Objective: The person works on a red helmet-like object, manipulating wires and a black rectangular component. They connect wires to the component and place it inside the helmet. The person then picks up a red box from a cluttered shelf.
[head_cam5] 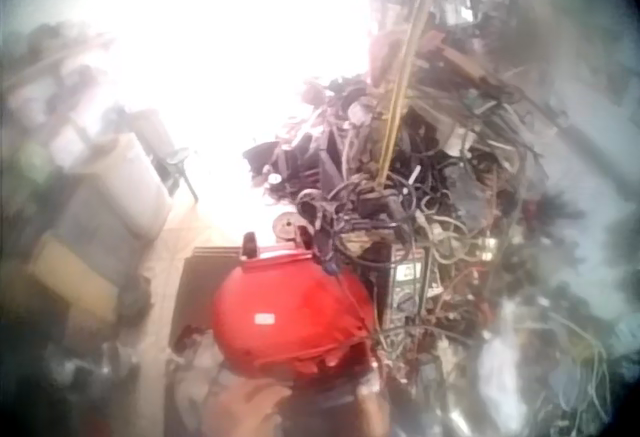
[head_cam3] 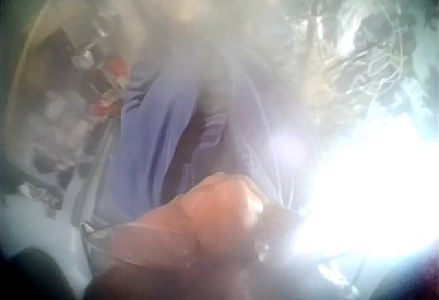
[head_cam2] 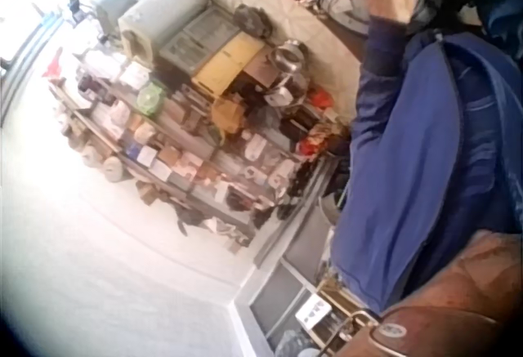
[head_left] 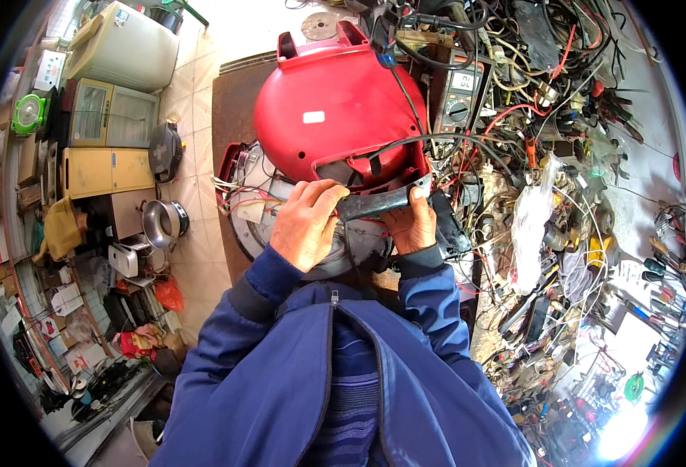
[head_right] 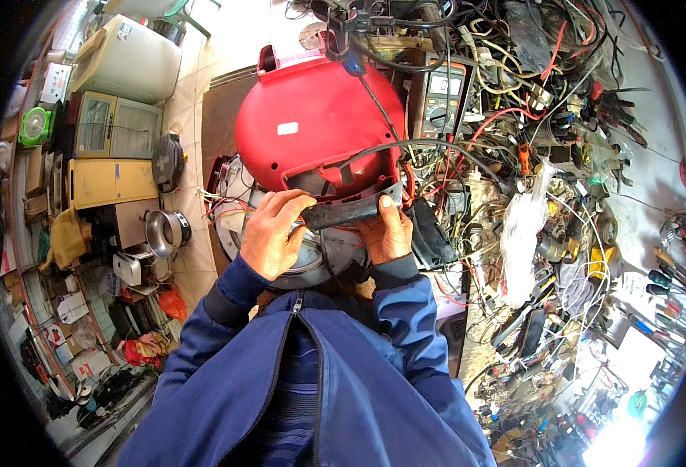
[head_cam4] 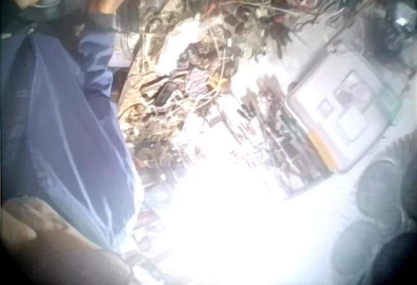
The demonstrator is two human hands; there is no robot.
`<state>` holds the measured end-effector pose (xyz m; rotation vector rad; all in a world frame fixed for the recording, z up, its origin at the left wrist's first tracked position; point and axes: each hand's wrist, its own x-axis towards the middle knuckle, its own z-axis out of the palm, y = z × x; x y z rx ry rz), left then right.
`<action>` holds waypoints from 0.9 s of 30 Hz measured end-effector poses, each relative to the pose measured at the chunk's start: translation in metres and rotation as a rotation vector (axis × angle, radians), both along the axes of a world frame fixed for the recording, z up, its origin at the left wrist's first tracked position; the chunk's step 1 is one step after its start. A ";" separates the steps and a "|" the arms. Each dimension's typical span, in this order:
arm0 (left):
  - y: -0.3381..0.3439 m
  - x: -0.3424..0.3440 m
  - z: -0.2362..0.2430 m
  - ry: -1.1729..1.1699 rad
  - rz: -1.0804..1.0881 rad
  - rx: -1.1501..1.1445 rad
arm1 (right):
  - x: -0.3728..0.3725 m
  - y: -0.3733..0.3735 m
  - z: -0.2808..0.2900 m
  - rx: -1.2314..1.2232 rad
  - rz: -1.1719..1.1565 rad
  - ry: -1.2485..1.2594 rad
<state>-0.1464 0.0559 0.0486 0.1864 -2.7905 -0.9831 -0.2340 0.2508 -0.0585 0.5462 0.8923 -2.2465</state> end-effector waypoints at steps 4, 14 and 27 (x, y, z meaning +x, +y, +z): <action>-0.001 0.002 0.001 0.020 -0.013 -0.008 | 0.002 -0.001 0.001 0.004 0.029 0.028; 0.012 0.047 -0.051 -0.172 0.561 1.529 | 0.008 0.004 -0.002 -0.011 0.103 0.054; 0.045 -0.005 -0.054 -0.191 0.882 1.387 | -0.007 0.004 0.021 0.186 0.170 0.041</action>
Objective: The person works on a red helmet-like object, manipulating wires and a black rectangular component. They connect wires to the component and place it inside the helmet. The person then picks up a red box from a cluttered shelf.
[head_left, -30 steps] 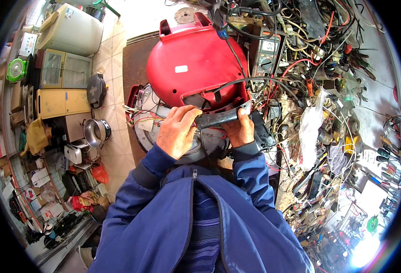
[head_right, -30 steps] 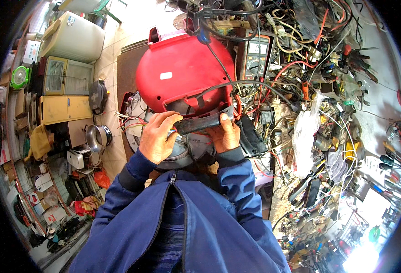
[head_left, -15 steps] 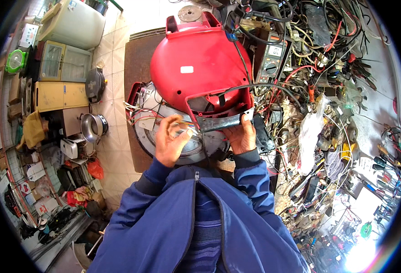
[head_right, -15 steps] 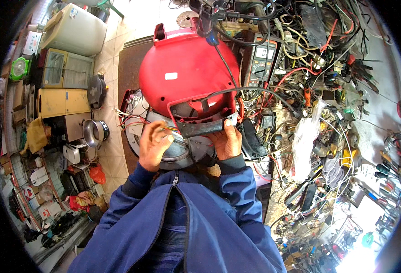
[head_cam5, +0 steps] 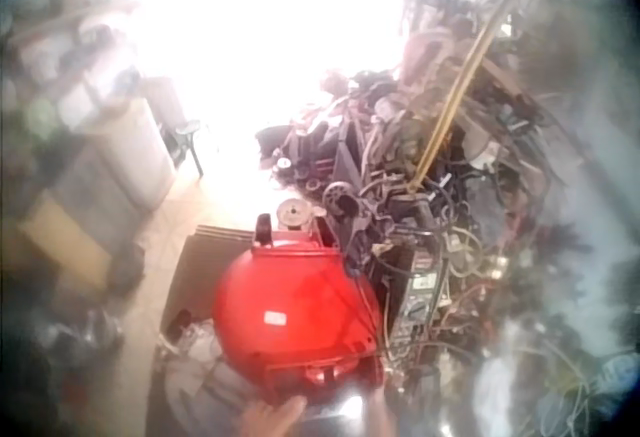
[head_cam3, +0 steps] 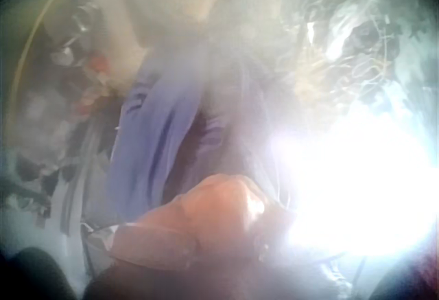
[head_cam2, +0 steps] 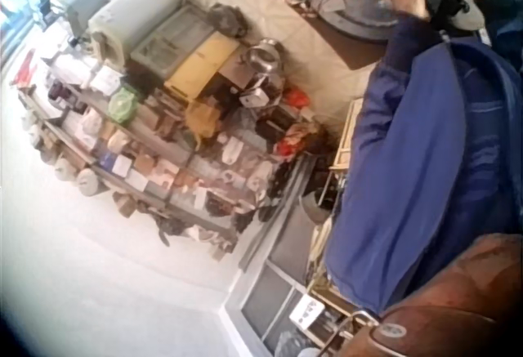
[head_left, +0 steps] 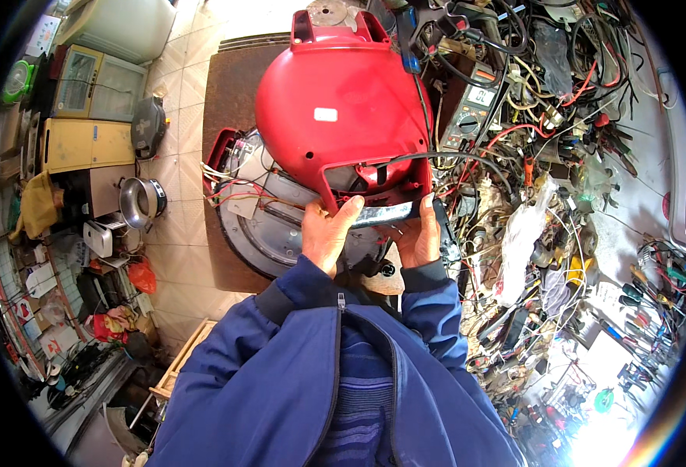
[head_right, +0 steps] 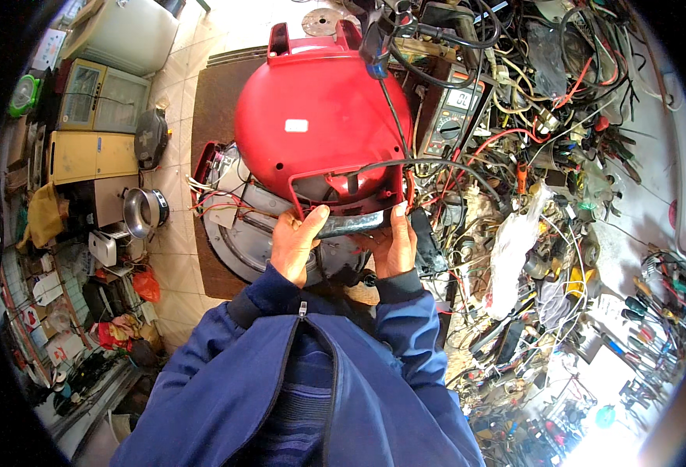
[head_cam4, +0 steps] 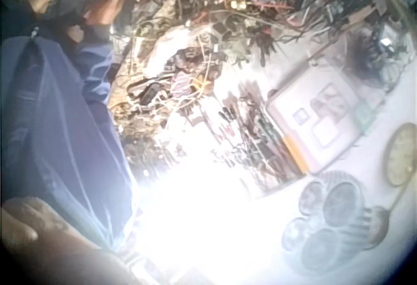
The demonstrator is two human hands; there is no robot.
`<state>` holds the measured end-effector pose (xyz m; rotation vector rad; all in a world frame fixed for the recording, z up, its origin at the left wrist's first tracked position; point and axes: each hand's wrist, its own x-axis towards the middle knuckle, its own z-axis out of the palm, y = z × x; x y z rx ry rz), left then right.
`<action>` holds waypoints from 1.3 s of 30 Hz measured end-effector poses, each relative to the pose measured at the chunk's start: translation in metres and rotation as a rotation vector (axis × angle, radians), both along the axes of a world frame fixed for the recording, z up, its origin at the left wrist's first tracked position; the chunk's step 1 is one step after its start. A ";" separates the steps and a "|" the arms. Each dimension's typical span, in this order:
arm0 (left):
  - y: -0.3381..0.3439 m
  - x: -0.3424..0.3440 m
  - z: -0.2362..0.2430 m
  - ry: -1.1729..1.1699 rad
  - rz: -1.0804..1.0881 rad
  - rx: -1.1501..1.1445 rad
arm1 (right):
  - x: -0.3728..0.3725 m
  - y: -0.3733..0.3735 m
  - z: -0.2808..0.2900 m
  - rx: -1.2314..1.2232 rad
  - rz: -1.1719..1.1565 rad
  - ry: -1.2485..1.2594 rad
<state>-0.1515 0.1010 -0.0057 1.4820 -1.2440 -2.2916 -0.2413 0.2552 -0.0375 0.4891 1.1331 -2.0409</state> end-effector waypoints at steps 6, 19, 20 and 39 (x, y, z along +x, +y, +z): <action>0.000 -0.001 -0.010 0.036 0.000 -0.012 | -0.007 -0.002 -0.002 0.140 0.055 0.043; 0.001 0.001 -0.007 0.088 0.004 -0.037 | -0.008 0.007 -0.025 0.054 -0.011 0.072; 0.001 0.001 -0.007 0.091 0.008 -0.038 | -0.007 0.007 -0.024 0.051 -0.006 0.075; -0.017 0.009 -0.002 0.120 -0.184 0.001 | -0.011 0.023 -0.029 0.093 0.093 0.026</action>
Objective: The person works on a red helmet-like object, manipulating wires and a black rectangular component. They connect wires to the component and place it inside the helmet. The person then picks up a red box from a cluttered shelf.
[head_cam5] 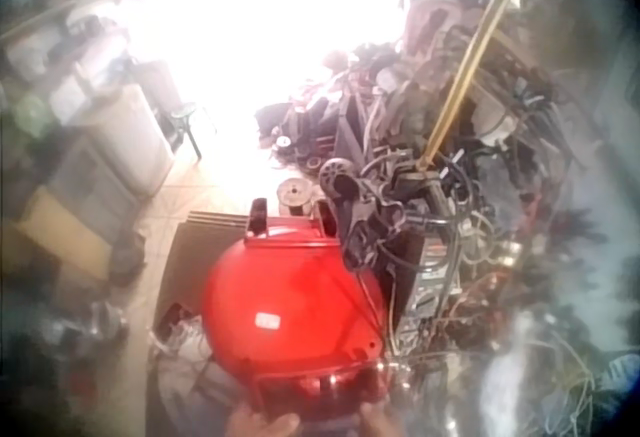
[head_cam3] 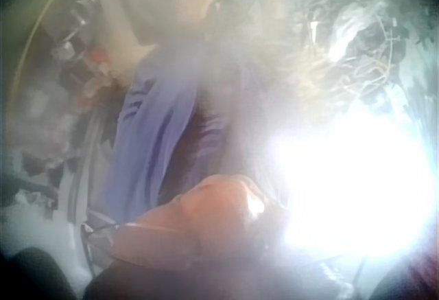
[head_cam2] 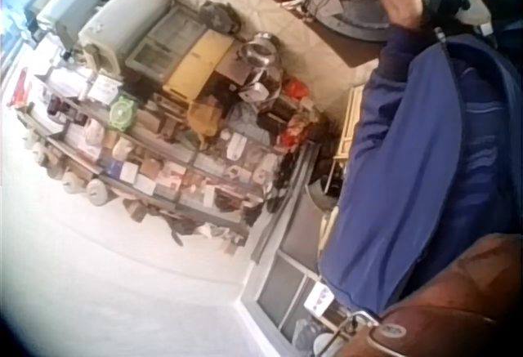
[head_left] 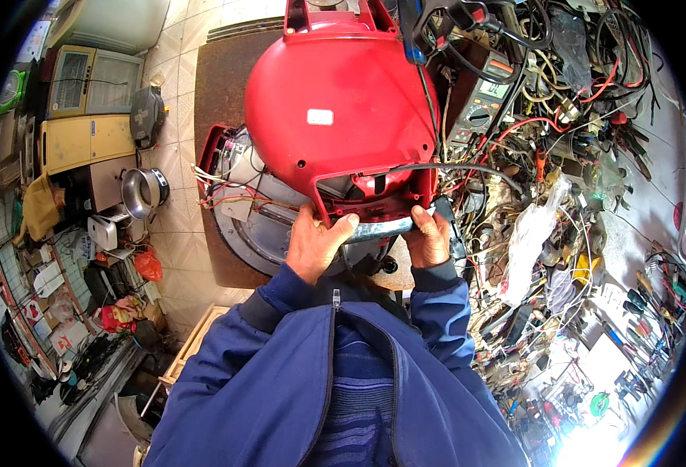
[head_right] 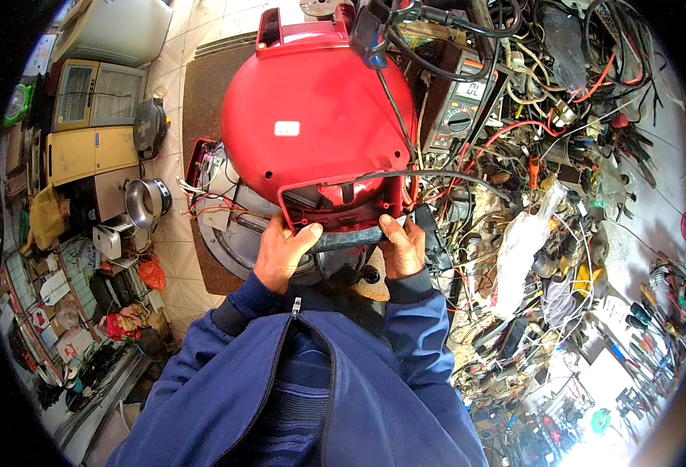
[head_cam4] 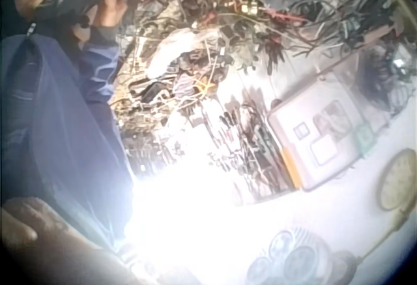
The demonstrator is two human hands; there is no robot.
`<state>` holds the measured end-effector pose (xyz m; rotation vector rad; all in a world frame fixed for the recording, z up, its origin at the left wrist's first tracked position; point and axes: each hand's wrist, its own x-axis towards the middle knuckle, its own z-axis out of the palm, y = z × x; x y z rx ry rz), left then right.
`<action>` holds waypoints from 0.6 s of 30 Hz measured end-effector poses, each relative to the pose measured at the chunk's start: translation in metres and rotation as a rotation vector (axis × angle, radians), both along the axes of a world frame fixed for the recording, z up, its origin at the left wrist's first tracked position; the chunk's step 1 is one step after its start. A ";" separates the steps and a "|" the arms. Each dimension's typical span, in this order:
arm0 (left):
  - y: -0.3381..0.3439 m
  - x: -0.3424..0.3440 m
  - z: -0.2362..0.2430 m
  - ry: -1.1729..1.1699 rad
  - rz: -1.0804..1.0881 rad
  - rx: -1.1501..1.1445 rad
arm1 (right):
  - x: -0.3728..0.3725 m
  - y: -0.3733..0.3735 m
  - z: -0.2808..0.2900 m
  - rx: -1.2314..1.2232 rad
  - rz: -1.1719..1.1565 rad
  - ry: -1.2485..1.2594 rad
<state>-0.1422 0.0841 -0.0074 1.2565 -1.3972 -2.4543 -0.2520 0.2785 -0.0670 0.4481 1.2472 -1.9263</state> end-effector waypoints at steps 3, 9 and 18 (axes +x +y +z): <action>0.001 0.003 -0.006 0.024 -0.025 -0.027 | -0.001 -0.003 0.007 -0.039 0.025 0.017; 0.007 0.006 -0.010 0.005 -0.028 -0.117 | 0.002 0.001 0.002 -0.074 0.028 0.047; 0.011 0.003 0.001 0.010 0.060 -0.029 | 0.008 -0.017 0.020 -0.127 -0.140 0.129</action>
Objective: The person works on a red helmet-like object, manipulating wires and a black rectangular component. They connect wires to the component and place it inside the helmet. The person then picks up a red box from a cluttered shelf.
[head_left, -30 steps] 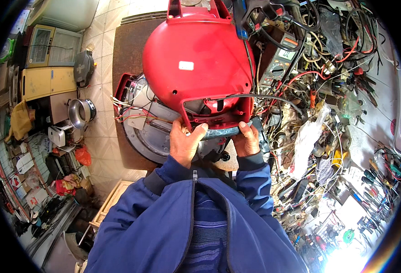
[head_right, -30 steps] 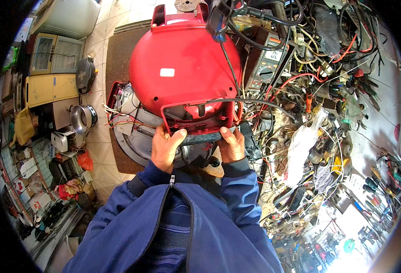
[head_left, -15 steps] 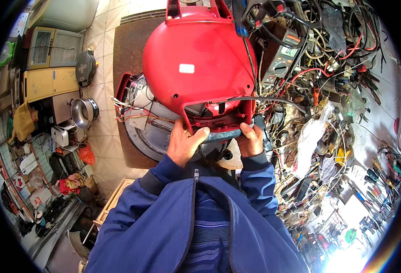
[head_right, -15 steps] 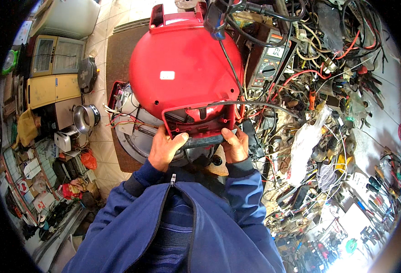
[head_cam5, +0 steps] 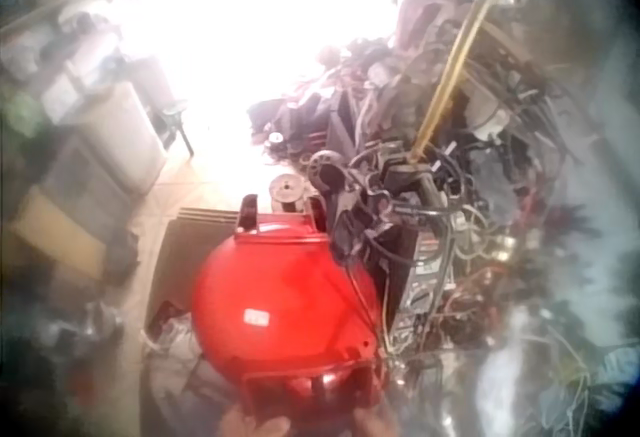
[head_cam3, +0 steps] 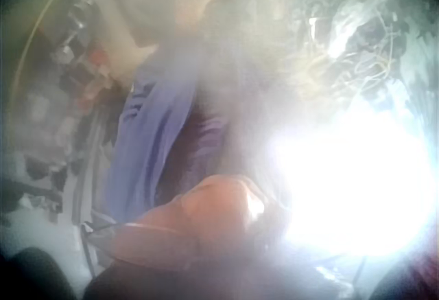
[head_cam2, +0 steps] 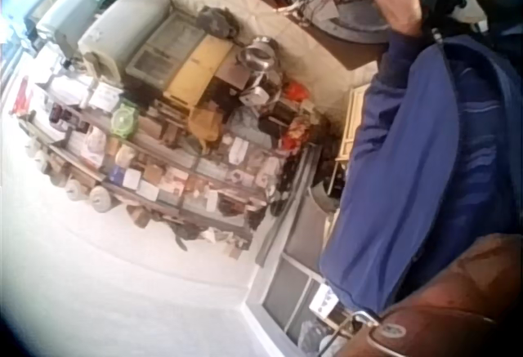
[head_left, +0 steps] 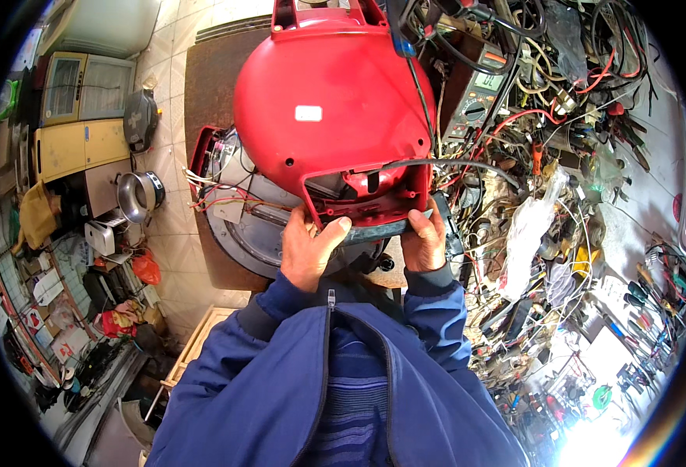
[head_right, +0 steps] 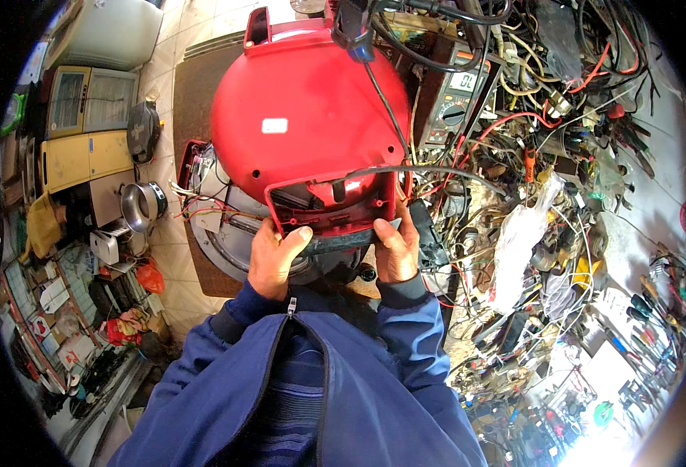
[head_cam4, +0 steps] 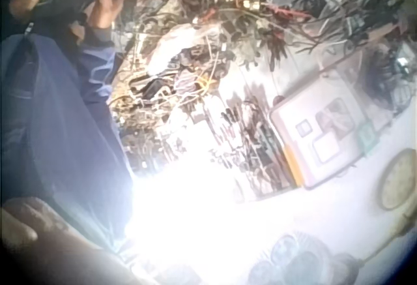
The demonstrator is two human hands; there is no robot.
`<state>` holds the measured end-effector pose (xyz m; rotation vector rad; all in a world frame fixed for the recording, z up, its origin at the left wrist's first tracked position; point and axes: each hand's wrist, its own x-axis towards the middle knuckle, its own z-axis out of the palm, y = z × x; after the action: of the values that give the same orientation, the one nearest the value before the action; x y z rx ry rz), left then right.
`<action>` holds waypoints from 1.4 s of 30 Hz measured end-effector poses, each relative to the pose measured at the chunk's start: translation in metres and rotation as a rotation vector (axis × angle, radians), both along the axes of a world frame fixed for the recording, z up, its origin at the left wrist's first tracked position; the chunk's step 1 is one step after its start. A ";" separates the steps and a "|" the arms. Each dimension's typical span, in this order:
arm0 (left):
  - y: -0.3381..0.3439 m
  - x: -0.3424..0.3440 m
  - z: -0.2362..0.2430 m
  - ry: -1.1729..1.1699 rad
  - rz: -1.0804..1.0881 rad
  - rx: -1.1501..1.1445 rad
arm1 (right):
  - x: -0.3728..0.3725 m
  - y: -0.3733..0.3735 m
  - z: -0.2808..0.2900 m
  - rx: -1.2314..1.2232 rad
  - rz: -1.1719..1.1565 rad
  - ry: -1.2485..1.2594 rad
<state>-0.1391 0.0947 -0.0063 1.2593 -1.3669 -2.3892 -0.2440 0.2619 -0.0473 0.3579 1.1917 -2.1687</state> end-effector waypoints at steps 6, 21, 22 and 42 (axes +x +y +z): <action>0.002 -0.005 0.008 0.067 0.125 0.186 | 0.008 -0.007 -0.012 -0.359 -0.072 -0.095; -0.029 0.008 0.014 -0.037 -0.078 0.138 | 0.012 0.002 -0.004 -0.162 -0.004 -0.074; -0.032 0.013 0.007 0.049 -0.096 0.250 | 0.013 0.001 -0.003 -0.152 -0.024 -0.065; -0.030 0.006 0.025 0.310 -0.057 0.415 | 0.030 -0.024 -0.006 -0.509 -0.298 -0.074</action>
<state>-0.1335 0.0644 0.0185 0.8694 -0.8604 -2.8570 -0.2143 0.2383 -0.0528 0.4043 0.5353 -2.5898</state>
